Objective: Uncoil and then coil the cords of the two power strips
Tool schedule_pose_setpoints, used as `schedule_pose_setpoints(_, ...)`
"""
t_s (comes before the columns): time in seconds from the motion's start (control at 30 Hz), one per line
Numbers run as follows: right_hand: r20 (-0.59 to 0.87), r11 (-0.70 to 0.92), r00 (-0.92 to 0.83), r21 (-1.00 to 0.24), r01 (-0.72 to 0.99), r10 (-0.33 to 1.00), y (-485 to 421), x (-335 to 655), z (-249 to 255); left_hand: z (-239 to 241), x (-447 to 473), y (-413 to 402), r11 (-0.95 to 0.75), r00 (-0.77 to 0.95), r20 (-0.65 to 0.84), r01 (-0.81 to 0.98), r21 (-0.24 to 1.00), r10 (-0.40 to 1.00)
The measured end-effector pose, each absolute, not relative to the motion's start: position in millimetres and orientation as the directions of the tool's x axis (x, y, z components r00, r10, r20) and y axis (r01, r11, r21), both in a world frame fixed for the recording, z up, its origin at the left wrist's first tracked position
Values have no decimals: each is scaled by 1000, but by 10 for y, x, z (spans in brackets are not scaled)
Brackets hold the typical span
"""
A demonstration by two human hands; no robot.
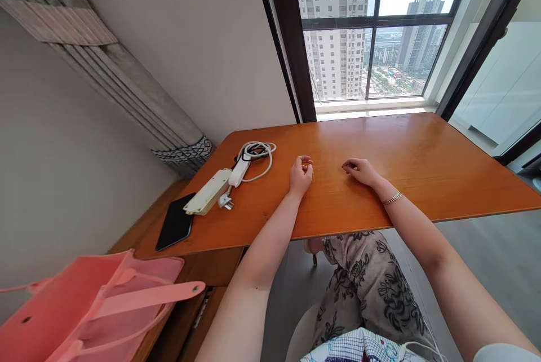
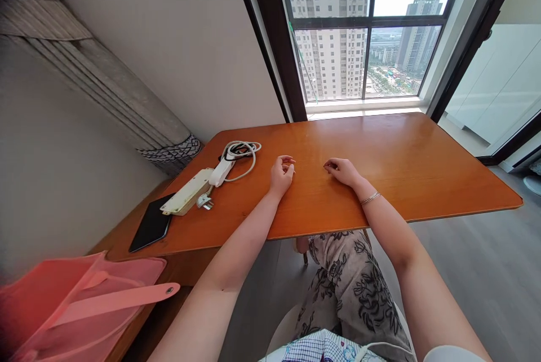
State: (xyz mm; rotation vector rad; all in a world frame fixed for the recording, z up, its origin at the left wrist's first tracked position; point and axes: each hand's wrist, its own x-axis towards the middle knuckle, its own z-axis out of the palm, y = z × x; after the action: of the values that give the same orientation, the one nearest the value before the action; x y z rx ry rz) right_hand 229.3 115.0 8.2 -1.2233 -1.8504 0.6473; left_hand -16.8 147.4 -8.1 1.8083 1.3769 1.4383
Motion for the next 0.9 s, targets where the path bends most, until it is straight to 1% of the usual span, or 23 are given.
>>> schedule_pose_setpoints(0.53, 325, 403, -238, -748, 527, 915, 1132, 2292, 80, -71, -172, 1472, -367, -48, 424, 417, 831, 904)
schedule_pose_setpoints(0.9, 328, 423, -267, -722, 548, 906, 1132, 2306, 72, -80, -175, 1471, -391, -53, 437, 363, 846, 898)
